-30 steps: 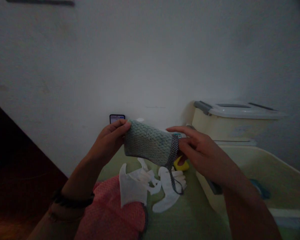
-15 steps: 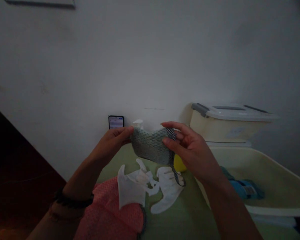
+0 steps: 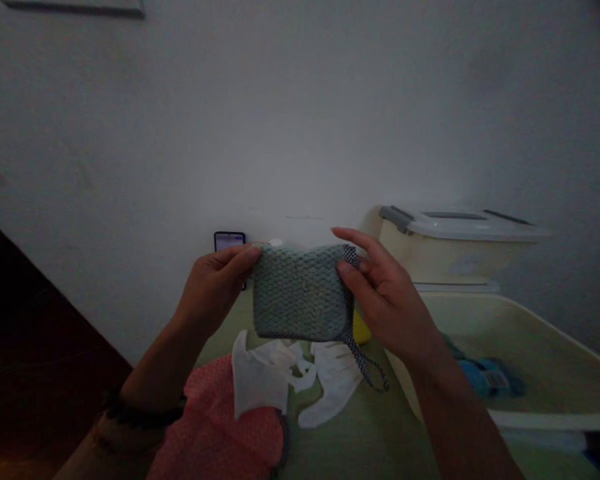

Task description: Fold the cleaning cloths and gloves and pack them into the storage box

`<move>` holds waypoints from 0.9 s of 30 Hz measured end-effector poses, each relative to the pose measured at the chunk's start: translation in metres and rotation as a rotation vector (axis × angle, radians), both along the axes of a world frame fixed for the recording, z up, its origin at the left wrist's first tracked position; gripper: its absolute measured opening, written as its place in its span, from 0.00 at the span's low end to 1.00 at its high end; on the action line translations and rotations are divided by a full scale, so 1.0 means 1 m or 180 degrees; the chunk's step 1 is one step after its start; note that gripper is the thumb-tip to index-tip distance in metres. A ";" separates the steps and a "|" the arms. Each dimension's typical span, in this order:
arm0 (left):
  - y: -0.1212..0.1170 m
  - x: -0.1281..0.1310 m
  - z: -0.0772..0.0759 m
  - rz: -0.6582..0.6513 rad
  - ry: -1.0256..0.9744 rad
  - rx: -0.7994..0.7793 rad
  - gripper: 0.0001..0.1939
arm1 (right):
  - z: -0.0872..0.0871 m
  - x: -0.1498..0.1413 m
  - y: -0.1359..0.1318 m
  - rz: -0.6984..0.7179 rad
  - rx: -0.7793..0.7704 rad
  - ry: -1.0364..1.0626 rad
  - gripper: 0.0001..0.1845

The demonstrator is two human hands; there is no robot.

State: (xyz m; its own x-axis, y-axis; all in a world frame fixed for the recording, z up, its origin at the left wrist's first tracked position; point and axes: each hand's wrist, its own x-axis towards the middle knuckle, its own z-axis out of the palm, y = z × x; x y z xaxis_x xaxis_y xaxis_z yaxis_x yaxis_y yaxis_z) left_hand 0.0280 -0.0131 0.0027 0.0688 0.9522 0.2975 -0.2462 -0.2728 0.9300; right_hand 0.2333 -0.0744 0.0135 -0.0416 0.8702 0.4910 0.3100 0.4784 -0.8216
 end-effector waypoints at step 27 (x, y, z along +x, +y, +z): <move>0.005 -0.006 -0.004 -0.0259 -0.0097 0.0277 0.08 | -0.014 -0.006 0.012 -0.0213 -0.0225 0.0370 0.21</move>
